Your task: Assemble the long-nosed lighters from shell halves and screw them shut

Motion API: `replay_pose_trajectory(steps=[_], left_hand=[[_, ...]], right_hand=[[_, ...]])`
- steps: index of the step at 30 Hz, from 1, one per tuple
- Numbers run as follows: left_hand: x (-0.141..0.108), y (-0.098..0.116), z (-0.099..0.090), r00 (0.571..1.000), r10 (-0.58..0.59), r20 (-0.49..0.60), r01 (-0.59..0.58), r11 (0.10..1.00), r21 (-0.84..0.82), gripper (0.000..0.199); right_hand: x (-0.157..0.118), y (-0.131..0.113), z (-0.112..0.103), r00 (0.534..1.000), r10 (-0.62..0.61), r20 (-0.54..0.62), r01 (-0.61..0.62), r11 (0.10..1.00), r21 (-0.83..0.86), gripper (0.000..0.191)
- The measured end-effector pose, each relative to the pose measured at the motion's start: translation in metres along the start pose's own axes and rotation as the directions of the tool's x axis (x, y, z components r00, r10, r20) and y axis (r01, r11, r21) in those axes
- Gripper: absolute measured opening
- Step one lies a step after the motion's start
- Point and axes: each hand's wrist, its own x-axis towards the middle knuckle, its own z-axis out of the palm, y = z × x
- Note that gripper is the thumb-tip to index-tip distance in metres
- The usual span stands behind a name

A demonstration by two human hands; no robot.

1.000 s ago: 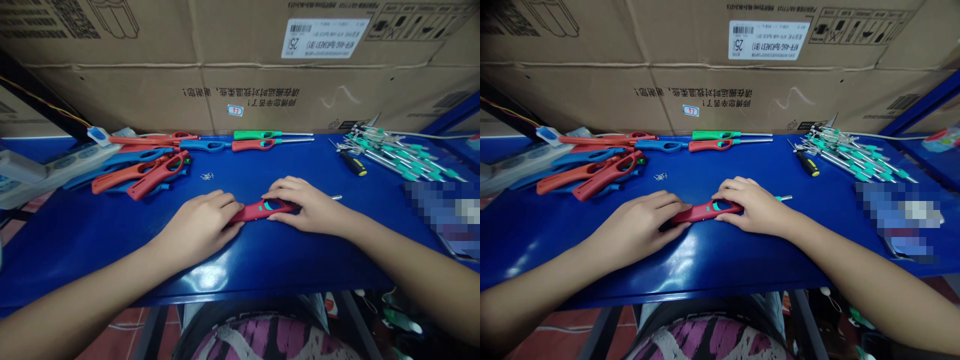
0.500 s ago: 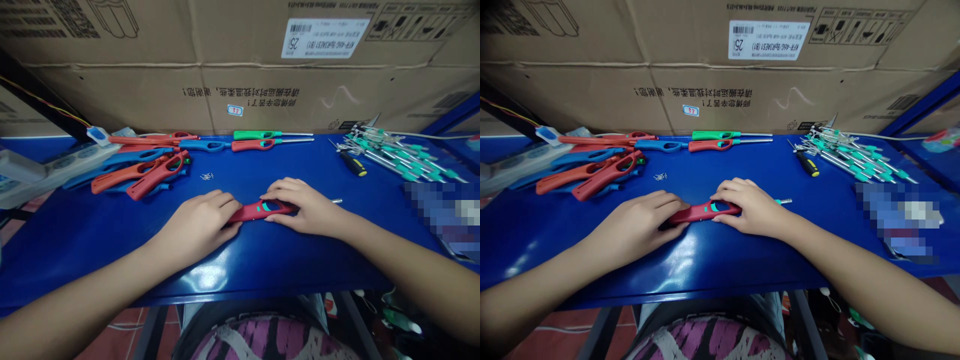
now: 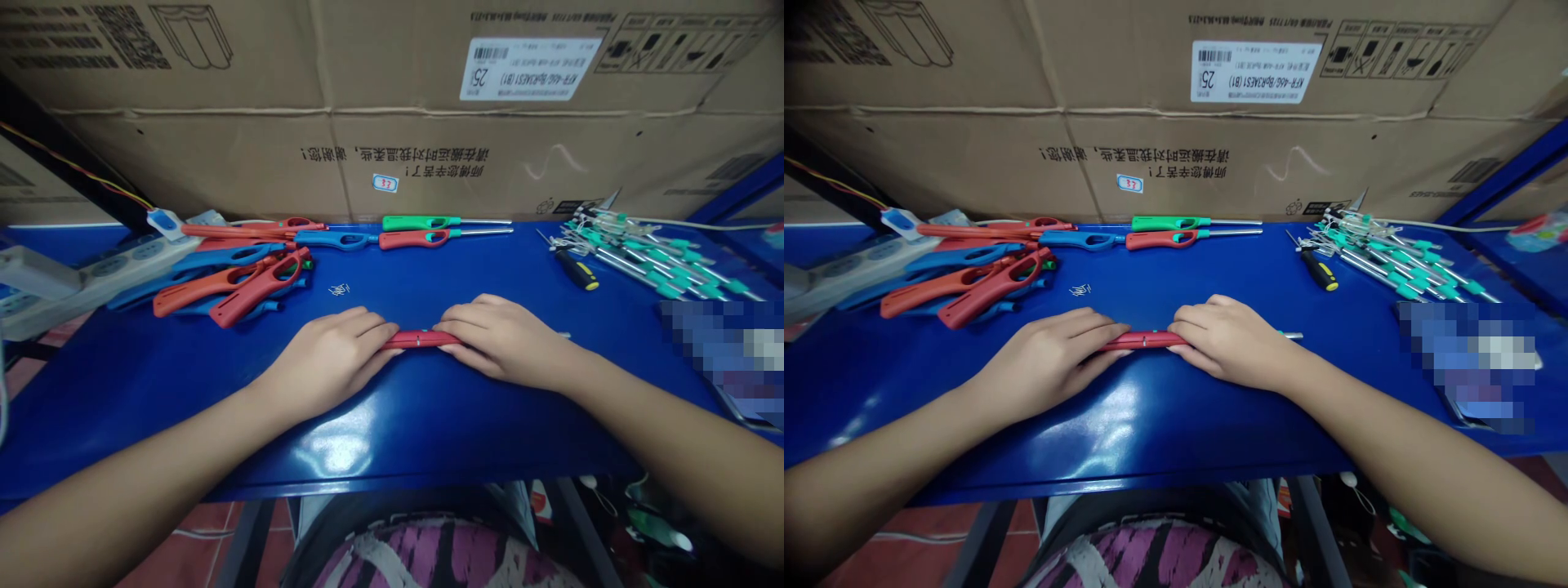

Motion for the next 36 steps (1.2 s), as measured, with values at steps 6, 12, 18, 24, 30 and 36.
replay_pose_trajectory(steps=[6,12,18,24,30,36], left_hand=[[-0.001,0.001,0.000,0.999,-0.003,-0.046,0.001,0.998,-0.059,0.025],[0.001,-0.001,0.003,0.982,-0.061,-0.179,0.016,0.970,-0.242,0.025],[0.004,-0.007,0.000,0.949,-0.073,-0.308,-0.029,0.949,-0.315,0.026],[0.004,-0.008,-0.001,0.962,-0.050,-0.270,-0.067,0.911,-0.406,0.019],[0.003,-0.007,-0.002,0.952,0.013,-0.307,-0.127,0.926,-0.355,0.020],[0.002,-0.013,-0.003,0.948,0.017,-0.318,-0.116,0.949,-0.294,0.021]], right_hand=[[-0.001,-0.004,-0.005,1.000,0.001,-0.011,-0.002,0.998,-0.063,0.035],[-0.002,-0.002,-0.009,0.997,0.047,-0.054,-0.052,0.994,-0.091,0.033],[-0.008,0.006,-0.016,0.988,0.098,-0.118,-0.107,0.992,-0.067,0.028],[-0.010,0.009,-0.017,0.989,0.100,-0.107,-0.105,0.993,-0.047,0.027],[-0.007,0.009,-0.014,0.990,0.113,-0.083,-0.113,0.994,-0.001,0.025],[-0.012,0.021,-0.022,0.976,0.198,-0.087,-0.191,0.978,0.082,0.022]])
